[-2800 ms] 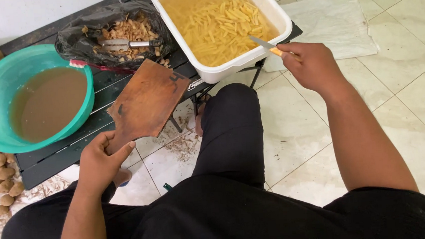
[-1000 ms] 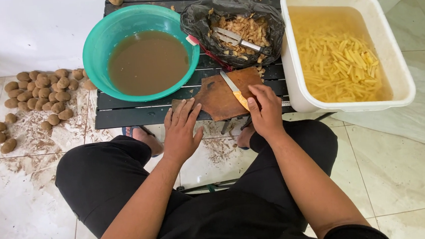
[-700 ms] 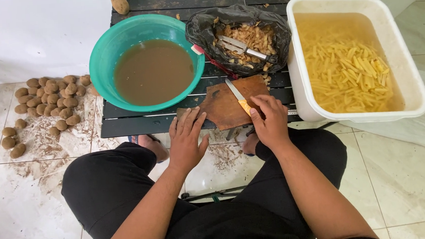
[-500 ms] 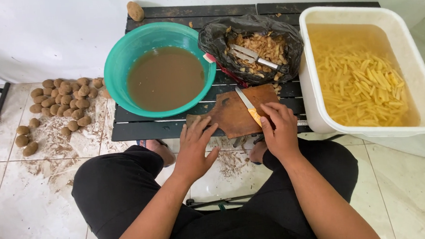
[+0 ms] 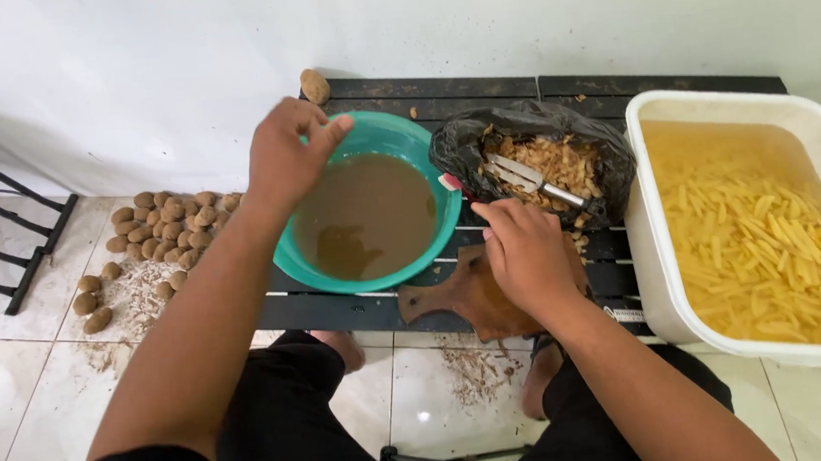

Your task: Cutting potatoes into strips on a board and cleaning a potato with a toothbrush in a bowl of water.

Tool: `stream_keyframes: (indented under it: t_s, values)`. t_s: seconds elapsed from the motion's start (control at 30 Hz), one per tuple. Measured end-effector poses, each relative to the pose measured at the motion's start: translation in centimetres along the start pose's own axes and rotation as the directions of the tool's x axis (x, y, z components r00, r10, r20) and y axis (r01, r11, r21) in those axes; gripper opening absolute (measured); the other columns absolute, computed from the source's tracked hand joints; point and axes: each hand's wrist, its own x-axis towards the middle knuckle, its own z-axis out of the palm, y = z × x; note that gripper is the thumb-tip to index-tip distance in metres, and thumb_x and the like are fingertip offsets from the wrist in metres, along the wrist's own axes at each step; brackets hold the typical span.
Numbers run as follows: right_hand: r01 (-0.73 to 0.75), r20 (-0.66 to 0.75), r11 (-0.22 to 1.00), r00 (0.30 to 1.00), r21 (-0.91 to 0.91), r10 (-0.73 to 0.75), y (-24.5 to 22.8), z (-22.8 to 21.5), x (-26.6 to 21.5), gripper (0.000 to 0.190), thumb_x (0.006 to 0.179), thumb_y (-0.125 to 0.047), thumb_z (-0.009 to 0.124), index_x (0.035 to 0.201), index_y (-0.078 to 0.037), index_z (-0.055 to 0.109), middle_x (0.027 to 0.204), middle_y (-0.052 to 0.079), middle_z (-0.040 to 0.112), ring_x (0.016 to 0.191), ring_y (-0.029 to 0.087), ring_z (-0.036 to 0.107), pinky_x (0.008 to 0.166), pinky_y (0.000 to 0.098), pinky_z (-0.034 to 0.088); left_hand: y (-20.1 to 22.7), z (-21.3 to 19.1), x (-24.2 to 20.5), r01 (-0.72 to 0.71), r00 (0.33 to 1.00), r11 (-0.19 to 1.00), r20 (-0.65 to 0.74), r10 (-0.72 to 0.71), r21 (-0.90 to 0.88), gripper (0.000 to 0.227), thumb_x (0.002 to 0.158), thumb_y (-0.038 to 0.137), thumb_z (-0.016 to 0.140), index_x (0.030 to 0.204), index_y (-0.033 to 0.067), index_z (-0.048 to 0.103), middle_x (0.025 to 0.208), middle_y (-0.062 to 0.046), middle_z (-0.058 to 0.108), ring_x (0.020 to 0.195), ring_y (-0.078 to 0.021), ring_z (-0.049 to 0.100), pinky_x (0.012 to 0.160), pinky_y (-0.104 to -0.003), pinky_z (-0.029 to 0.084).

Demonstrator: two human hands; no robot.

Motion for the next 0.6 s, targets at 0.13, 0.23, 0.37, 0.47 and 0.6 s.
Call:
stream_keyframes:
  t_s: [0.13, 0.23, 0.37, 0.47, 0.6]
  values:
    - [-0.02, -0.06, 0.994, 0.998, -0.107, 0.014, 2.1, 2.6, 3.1, 0.025, 0.101, -0.029, 0.062, 0.122, -0.019, 0.067, 0.097, 0.001, 0.065, 0.094, 0.024, 0.067, 0.085, 0.0434, 0.043, -4.6, 0.9, 6.8, 0.328, 0.888, 0.906, 0.239, -0.393, 0.268, 0.058, 0.087, 0.057, 0.082, 0.117, 0.0106, 0.065, 0.133, -0.014, 0.056, 0.114, -0.0457, 0.065, 0.089, -0.059, 0.055]
    - [-0.064, -0.051, 0.993, 0.997, -0.096, 0.059, 2.4, 3.8, 4.3, 0.029, 0.097, -0.032, 0.066, 0.124, -0.02, 0.066, 0.088, -0.001, 0.068, 0.091, 0.022, 0.069, 0.083, 0.0416, 0.042, -9.9, 3.4, 10.6, 0.28, 0.811, 0.815, 0.329, -0.483, 0.507, 0.067, 0.09, 0.043, 0.077, 0.148, 0.0179, 0.055, 0.141, -0.013, 0.059, 0.13, -0.0392, 0.06, 0.104, -0.06, 0.049]
    - [-0.07, -0.013, 0.989, 0.998, -0.129, 0.068, 3.1, 4.6, 5.4, 0.021, 0.097, -0.036, 0.064, 0.113, -0.024, 0.069, 0.077, -0.004, 0.068, 0.082, 0.018, 0.07, 0.08, 0.0381, 0.04, -15.2, 7.6, 13.8, 0.035, 0.753, 0.675, 0.424, -0.503, 0.737, 0.068, 0.09, 0.046, 0.077, 0.152, 0.032, 0.053, 0.145, -0.008, 0.056, 0.133, -0.0356, 0.059, 0.105, -0.063, 0.046]
    - [-0.023, -0.084, 0.994, 0.996, -0.11, 0.014, 3.4, 5.4, 5.0, 0.014, 0.096, -0.032, 0.063, 0.105, -0.023, 0.07, 0.078, -0.004, 0.066, 0.079, 0.019, 0.065, 0.075, 0.0383, 0.036, -16.8, 8.4, 14.5, -0.074, 0.714, 0.657, 0.499, -0.49, 0.75, 0.073, 0.09, 0.04, 0.077, 0.155, 0.0288, 0.045, 0.15, -0.009, 0.048, 0.134, -0.0363, 0.054, 0.104, -0.06, 0.047]
    - [0.002, -0.222, 0.991, 0.975, -0.132, -0.032, 3.6, 5.2, 4.6, 0.02, 0.096, -0.033, 0.065, 0.108, -0.021, 0.076, 0.083, -0.004, 0.065, 0.076, 0.019, 0.06, 0.069, 0.0381, 0.031, -17.0, 8.5, 15.7, -0.208, 0.623, 0.651, 0.612, -0.487, 0.73, 0.084, 0.092, 0.012, 0.064, 0.164, 0.0276, 0.025, 0.171, -0.005, 0.022, 0.144, -0.0335, 0.039, 0.11, -0.051, 0.043]
